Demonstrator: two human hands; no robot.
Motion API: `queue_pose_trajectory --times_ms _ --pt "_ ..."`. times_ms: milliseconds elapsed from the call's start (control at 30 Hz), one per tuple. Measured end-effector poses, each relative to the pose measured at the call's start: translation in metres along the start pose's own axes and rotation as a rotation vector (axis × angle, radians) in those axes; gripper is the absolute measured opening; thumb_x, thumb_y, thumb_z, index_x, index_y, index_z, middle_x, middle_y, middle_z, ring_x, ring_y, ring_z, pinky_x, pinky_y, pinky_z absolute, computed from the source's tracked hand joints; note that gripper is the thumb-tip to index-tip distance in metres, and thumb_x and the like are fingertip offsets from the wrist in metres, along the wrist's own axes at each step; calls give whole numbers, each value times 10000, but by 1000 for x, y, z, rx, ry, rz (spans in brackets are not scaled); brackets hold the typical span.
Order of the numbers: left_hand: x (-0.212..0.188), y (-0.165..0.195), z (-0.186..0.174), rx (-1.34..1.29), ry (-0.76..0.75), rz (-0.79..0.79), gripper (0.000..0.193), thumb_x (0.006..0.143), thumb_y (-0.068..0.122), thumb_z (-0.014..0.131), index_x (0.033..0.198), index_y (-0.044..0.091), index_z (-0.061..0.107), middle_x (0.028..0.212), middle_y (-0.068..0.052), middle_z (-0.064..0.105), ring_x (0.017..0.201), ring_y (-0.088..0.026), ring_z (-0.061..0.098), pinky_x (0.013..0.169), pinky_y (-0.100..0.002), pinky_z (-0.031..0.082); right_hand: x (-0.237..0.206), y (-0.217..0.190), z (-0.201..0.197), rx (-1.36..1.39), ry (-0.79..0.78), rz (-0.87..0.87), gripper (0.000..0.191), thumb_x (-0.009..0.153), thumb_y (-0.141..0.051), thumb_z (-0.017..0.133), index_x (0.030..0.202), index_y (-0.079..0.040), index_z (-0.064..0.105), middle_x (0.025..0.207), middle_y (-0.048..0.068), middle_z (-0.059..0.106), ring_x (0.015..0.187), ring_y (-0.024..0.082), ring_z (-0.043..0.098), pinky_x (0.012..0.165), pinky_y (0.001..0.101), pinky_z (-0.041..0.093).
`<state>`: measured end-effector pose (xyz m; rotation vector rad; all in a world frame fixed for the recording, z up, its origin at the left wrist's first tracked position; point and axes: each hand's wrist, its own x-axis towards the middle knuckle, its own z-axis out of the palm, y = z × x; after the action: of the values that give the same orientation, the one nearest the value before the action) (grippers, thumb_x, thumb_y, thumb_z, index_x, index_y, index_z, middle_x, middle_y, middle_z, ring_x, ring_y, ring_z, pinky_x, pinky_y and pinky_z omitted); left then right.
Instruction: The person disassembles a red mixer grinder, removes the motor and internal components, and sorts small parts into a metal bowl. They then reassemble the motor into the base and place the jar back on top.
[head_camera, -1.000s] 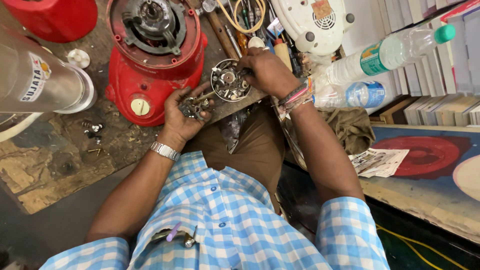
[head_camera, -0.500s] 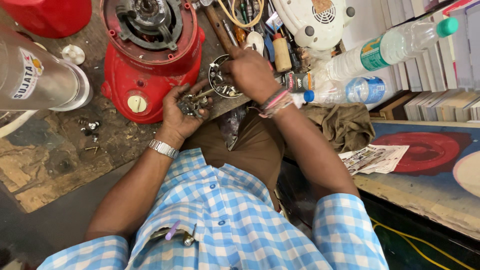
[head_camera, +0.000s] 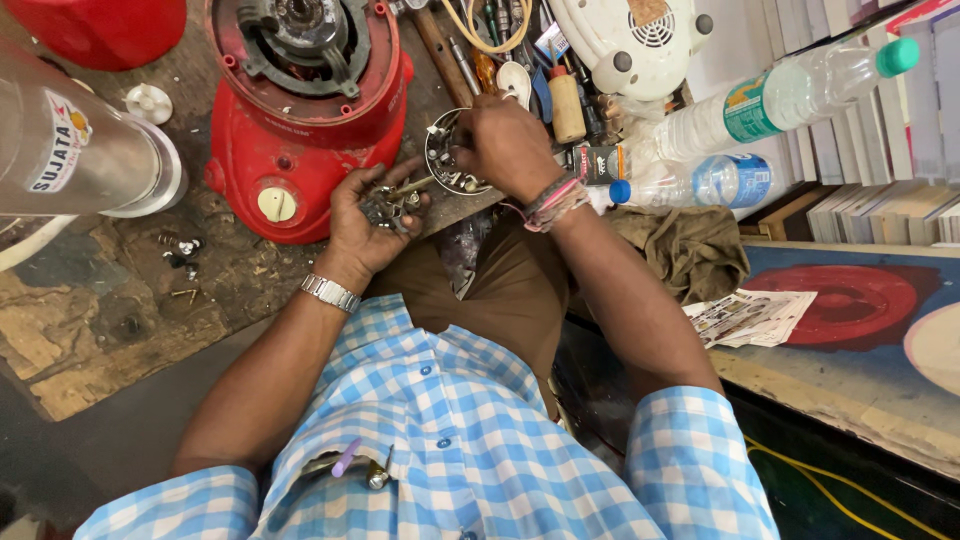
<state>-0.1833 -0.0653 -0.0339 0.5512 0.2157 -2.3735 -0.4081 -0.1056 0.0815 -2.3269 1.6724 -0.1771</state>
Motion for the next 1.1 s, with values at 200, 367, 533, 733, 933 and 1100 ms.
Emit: queue_pose_trajectory --times_ms 200,367,533,733,933,1100 --pt "-2 -1 4 -9 -18 3 659 937 382 563 1469 -6 547 1264 -154 636 978 -261 640 613 -272 493 -3 19 -20 40 -20 19 176 762 -200 829 884 -83 777 933 143 705 903 356 669 830 483 522" --pt "-5 1 5 9 -26 5 667 938 385 558 1474 -13 549 1238 -154 637 971 -251 633 622 -270 495 -10 29 -36 59 -132 -14 133 806 -197 806 908 -115 784 939 121 720 933 331 681 846 466 529" --pt "-4 0 4 18 -3 0 655 929 387 558 1455 -2 554 1220 -143 650 957 -252 634 624 -271 498 -12 16 -31 -1 -37 -39 120 843 -172 782 958 -153 812 949 87 739 919 322 673 830 463 525" --pt "0 0 2 1 5 -9 636 942 386 560 1454 9 563 1215 -134 651 950 -259 652 615 -274 495 -10 -15 0 -72 145 -265 227 795 -140 783 1019 -158 816 934 105 685 900 344 655 790 453 534" --pt "1 1 1 19 8 1 626 944 384 550 1445 10 569 1229 -137 662 938 -265 661 602 -274 488 -15 -9 -4 -65 51 -187 149 790 -153 762 934 -158 798 899 96 676 872 309 661 751 449 530" --pt "2 1 3 -8 -49 -7 617 975 375 548 1471 10 571 1248 -141 645 950 -271 660 620 -284 490 -8 -16 9 -86 168 -211 111 807 -197 756 907 -159 783 868 74 673 851 313 654 734 445 529"
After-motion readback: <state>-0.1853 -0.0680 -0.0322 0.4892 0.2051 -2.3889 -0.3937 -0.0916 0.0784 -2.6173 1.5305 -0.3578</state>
